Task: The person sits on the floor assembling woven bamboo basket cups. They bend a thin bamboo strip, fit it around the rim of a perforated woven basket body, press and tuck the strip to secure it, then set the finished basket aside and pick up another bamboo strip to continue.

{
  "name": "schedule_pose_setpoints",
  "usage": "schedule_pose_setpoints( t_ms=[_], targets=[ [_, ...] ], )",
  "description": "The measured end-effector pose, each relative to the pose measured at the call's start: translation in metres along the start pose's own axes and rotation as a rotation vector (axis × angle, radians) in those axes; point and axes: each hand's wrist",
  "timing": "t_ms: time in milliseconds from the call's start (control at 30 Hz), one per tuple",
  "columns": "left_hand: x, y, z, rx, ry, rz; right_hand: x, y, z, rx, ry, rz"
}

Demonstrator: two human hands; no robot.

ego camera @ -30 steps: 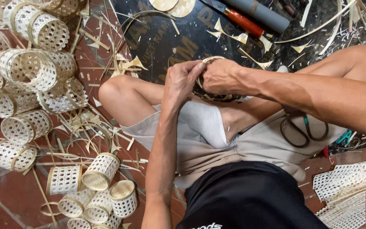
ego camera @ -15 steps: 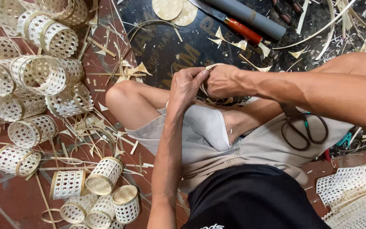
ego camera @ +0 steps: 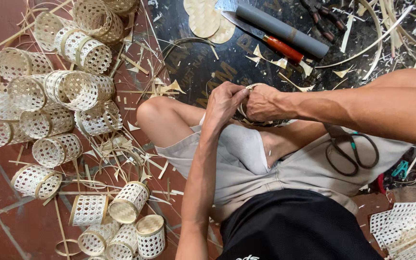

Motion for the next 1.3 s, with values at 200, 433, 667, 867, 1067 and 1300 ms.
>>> schedule_pose_setpoints(
  t_ms=[200,433,667,867,1067,1300],
  targets=[
    [-0.004,0.002,-0.003,0.032,-0.116,-0.029,0.006,0.031,-0.006,0.277,0.263,-0.432],
    [-0.004,0.010,0.001,0.070,-0.058,-0.076,0.010,0.023,-0.002,0.674,0.480,-0.062],
    [-0.010,0.017,-0.001,-0.049,-0.036,-0.126,-0.005,0.007,-0.002,0.556,0.561,-0.329],
    [0.002,0.001,0.006,-0.013,-0.031,-0.139,0.005,0.025,-0.009,0.498,0.258,-0.352],
    [0.009,0.006,0.008,0.022,0.014,-0.184,0.020,0.022,-0.011,0.661,0.397,-0.310],
    [0.007,0.014,0.004,0.001,0.007,-0.212,0.009,0.027,-0.006,0.483,0.451,-0.540]
  ],
)
Point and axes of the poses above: each hand's wrist, its own x-axis towards the middle knuckle, its own y-axis out of the palm, z = x × y, and after that the axes turned 5 degrees about x, right-handed
